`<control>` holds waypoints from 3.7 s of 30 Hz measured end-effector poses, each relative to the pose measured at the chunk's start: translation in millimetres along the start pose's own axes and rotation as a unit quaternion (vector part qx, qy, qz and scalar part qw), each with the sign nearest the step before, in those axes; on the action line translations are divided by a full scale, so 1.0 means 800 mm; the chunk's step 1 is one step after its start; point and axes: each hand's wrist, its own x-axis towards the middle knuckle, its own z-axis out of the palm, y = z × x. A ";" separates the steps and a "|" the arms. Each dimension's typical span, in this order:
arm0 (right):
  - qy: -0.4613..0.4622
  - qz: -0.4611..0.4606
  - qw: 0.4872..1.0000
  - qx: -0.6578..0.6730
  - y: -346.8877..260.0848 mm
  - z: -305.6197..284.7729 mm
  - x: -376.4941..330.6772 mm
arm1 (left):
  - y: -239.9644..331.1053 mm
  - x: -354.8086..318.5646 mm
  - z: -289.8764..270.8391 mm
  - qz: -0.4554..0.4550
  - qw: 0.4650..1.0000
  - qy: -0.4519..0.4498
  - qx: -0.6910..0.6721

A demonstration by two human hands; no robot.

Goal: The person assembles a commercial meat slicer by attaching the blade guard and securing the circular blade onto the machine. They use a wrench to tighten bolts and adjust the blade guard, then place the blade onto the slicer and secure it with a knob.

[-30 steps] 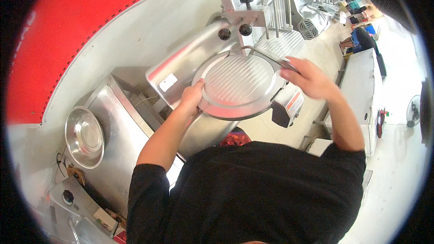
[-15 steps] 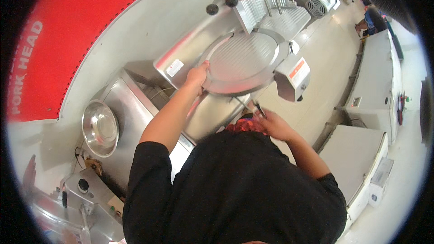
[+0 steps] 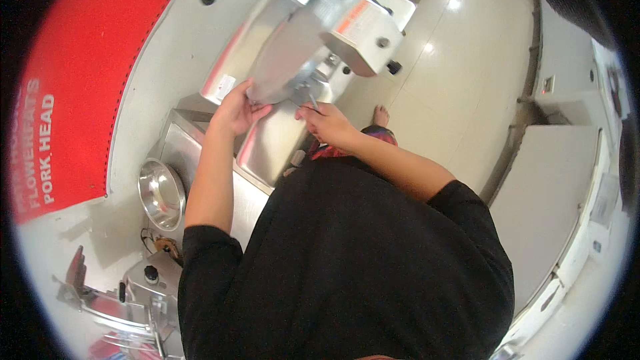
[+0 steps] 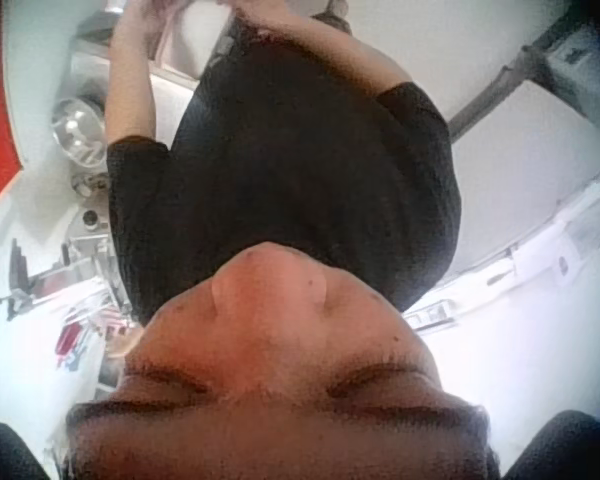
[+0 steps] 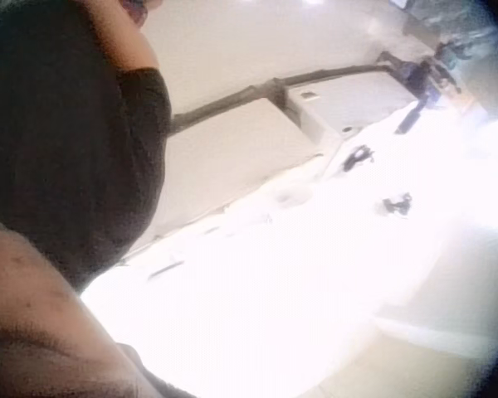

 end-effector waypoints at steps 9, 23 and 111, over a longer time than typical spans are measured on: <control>0.057 -0.118 0.991 -0.040 0.015 0.002 0.008 | -0.020 -0.047 0.028 0.027 0.979 -0.035 -0.199; 0.109 -0.167 0.980 -0.009 0.039 0.027 0.016 | -0.041 -0.053 0.044 0.068 0.973 -0.070 -0.207; -0.552 -0.483 -0.122 -0.668 -0.253 0.185 0.180 | -0.072 -0.015 0.172 0.190 0.809 0.073 -0.551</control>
